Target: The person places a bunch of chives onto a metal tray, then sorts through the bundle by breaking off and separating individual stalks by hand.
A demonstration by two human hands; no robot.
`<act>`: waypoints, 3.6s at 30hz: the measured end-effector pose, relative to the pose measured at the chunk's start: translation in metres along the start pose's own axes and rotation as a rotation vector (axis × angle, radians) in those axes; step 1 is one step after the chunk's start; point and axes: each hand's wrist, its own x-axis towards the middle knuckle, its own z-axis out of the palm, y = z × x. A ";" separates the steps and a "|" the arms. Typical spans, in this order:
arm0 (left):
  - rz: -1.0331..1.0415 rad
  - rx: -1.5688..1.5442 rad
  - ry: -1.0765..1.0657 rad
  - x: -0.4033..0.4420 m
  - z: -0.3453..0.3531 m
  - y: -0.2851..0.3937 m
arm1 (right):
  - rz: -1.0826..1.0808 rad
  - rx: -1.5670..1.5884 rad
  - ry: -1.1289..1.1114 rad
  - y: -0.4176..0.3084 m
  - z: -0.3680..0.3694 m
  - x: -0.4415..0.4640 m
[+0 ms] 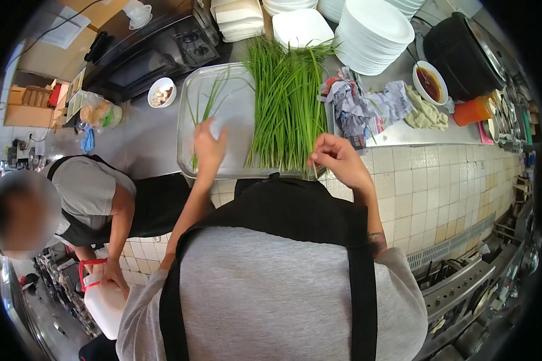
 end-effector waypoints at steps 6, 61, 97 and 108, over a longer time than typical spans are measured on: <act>-0.196 -1.285 -0.690 -0.016 -0.032 0.104 | 0.051 0.004 -0.103 0.009 0.027 0.020; -0.165 0.103 0.037 -0.033 -0.027 -0.064 | -0.299 -0.979 0.991 0.037 -0.087 0.032; -0.107 -0.544 -0.391 -0.019 -0.018 0.059 | 0.208 -0.816 0.344 0.045 0.004 0.014; -0.383 -1.533 -0.739 -0.022 -0.043 0.128 | -0.046 -0.344 0.179 -0.015 0.049 0.004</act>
